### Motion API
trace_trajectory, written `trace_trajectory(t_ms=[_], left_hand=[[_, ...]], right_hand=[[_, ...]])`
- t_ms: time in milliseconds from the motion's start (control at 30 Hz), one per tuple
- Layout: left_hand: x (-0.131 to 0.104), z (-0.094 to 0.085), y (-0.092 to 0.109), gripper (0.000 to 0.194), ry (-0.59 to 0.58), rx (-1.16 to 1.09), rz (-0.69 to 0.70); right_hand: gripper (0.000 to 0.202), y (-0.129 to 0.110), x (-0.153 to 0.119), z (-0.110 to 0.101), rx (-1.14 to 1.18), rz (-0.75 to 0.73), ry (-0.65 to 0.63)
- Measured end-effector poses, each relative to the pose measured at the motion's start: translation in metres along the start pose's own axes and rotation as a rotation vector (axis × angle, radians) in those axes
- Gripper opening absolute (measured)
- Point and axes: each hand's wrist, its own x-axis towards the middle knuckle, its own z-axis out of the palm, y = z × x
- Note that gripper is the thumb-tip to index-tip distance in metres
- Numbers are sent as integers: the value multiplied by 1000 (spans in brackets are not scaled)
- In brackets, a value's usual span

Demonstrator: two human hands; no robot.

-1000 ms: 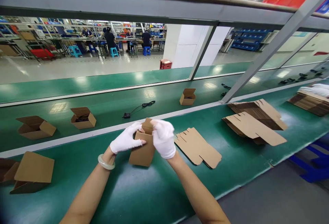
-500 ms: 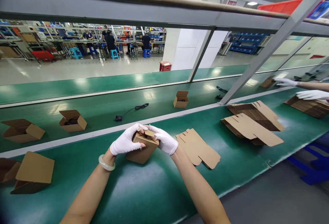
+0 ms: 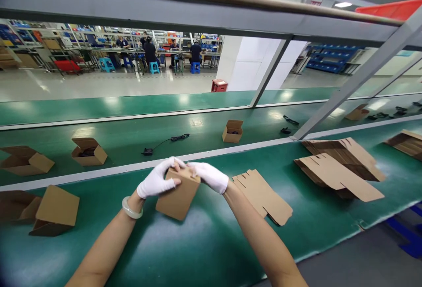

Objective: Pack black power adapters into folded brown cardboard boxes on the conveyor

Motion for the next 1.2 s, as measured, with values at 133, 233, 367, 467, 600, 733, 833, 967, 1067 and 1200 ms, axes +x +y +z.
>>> trace_trajectory(t_ms=[133, 233, 367, 467, 600, 733, 833, 967, 1067, 1200], left_hand=[[13, -14, -23, 32, 653, -250, -162], [19, -11, -41, 34, 695, -400, -287], [12, 1, -55, 42, 357, -508, -415], [5, -13, -63, 49, 175, -272, -410], [-5, -83, -83, 69, 524, 479, -375], [-31, -168, -111, 79, 672, 852, -727], [-51, -198, -126, 62, 587, 823, -819], [-60, -199, -131, 42, 564, 776, -752], [-56, -189, -124, 42, 574, 689, -658], [-33, -162, -97, 52, 781, 130, -226]], right_hand=[[32, 24, -2, 29, -366, -187, 325], [22, 40, 1, 57, -964, -335, 313], [35, 41, 16, 67, -1235, -354, 346], [40, 35, 29, 52, -1377, -219, 349], [33, 42, 32, 21, -1491, 42, 292], [35, 57, 25, -15, -1443, 362, 197], [32, 62, 22, -36, -1388, 471, 112], [23, 56, 16, -40, -1378, 506, 151], [23, 43, 8, -22, -1422, 427, 380], [26, 20, 9, 11, -1243, 134, 579]])
